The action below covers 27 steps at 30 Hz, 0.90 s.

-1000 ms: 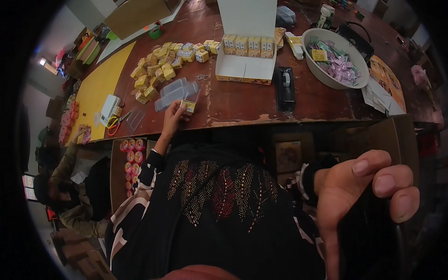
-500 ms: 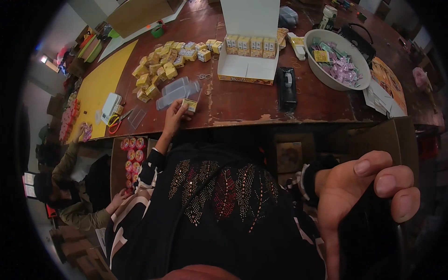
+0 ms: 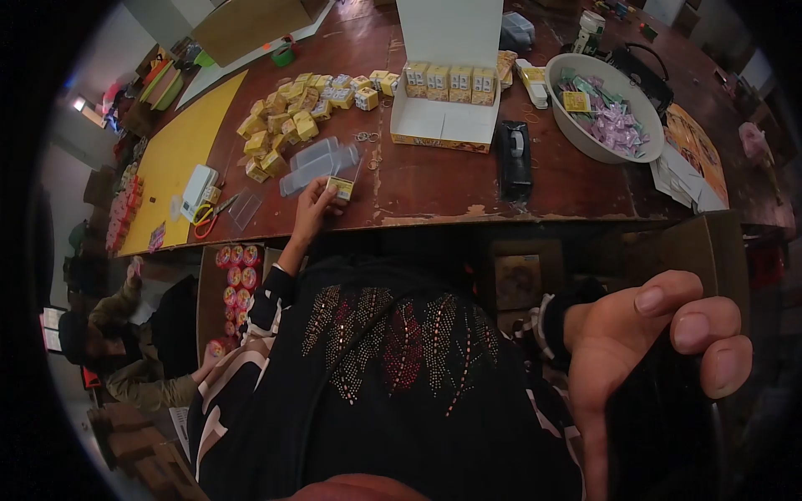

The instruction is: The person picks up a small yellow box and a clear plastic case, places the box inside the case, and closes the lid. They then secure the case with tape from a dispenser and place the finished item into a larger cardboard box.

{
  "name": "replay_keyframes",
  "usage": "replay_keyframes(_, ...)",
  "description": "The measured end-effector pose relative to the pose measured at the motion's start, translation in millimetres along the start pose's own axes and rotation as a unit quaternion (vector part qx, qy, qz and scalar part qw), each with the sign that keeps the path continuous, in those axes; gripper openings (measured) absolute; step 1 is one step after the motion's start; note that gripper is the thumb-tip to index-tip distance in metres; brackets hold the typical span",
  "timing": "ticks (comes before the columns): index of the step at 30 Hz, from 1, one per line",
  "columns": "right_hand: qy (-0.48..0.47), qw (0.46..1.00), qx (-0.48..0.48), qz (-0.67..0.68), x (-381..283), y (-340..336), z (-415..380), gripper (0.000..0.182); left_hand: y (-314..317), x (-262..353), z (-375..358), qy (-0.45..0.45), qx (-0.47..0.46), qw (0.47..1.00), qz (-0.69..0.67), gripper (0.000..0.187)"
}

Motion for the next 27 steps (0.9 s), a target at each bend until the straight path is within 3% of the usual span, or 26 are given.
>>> replay_keyframes(27, -0.011, 0.999, 0.0, -0.041, -0.4, 5.2, 0.4, 0.066, -1.3, -1.4, 1.4, 0.002, 0.006, 1.0, 0.009, 0.034)
Point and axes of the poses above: each hand's wrist, its own z-axis towards the middle knuckle, its own y-axis out of the palm, x = y × z, the point moved 2 cm from there along z, towards the middle knuckle, and after that the axes turned 11 degrees about -y, right-handed, at the moved point
